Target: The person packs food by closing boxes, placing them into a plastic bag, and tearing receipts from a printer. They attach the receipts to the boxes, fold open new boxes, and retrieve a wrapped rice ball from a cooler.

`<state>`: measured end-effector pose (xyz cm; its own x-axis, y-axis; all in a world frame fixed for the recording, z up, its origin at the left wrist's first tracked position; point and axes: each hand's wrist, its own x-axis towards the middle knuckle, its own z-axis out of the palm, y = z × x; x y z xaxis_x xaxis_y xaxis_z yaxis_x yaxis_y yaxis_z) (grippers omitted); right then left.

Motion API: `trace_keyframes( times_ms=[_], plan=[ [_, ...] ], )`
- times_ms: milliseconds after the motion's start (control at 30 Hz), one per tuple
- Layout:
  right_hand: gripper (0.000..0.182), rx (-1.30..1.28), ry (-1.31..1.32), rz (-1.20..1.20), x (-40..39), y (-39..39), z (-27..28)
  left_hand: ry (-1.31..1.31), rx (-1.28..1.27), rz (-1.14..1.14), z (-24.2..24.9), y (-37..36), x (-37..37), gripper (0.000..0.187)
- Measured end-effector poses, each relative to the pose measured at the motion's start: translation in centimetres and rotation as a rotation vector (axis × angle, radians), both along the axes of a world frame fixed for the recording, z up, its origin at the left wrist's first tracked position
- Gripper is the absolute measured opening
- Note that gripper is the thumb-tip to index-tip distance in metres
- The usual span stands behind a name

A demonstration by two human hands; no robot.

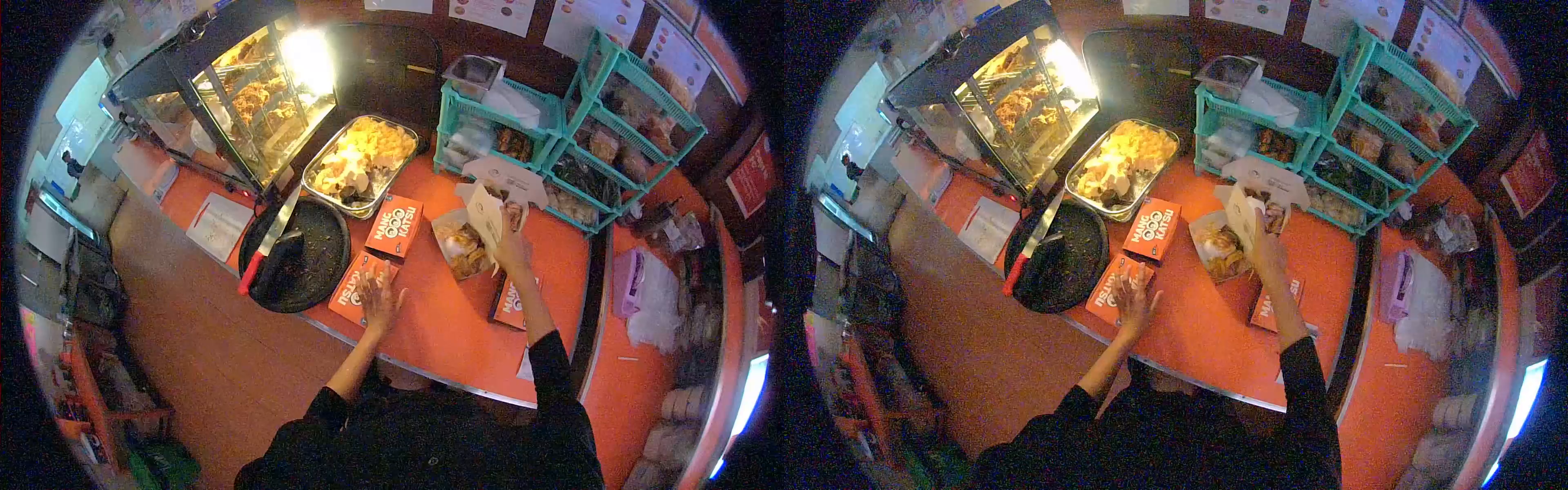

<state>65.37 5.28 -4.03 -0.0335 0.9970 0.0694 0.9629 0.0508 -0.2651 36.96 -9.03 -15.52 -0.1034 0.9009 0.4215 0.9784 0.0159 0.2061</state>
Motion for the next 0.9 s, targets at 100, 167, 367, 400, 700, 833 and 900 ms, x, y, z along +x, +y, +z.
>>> trace_keyframes(
  times_ms=[100,167,367,400,700,833,900],
  plan=[
    [0.094,-0.07,0.119,0.144,-2.2,-6.6,1.3,-0.409,-0.121,-0.296,5.7,-1.8,5.1,0.084],
    [0.09,-0.138,0.303,0.155,-4.2,-9.9,0.5,-0.51,-0.028,-0.605,7.5,-2.4,8.0,0.071],
    [0.058,-0.213,0.302,0.31,-2.5,-12.6,1.0,-0.726,0.066,-0.534,2.4,-4.7,4.6,0.032],
    [0.055,-0.217,0.285,0.274,-1.1,-11.7,-0.1,-0.701,0.104,-0.482,2.6,-5.5,3.1,0.032],
    [0.062,0.212,0.312,0.111,-4.2,-13.2,-11.0,-1.014,0.282,0.394,-0.2,-9.4,4.3,0.046],
    [0.048,0.112,0.246,0.034,-5.0,-15.1,-12.7,-0.33,0.199,0.457,0.1,-10.5,5.1,0.038],
    [0.048,-0.165,0.141,0.039,-5.2,-15.1,-13.2,-0.24,-0.168,0.281,-2.8,-10.0,5.4,0.043]
  ],
)
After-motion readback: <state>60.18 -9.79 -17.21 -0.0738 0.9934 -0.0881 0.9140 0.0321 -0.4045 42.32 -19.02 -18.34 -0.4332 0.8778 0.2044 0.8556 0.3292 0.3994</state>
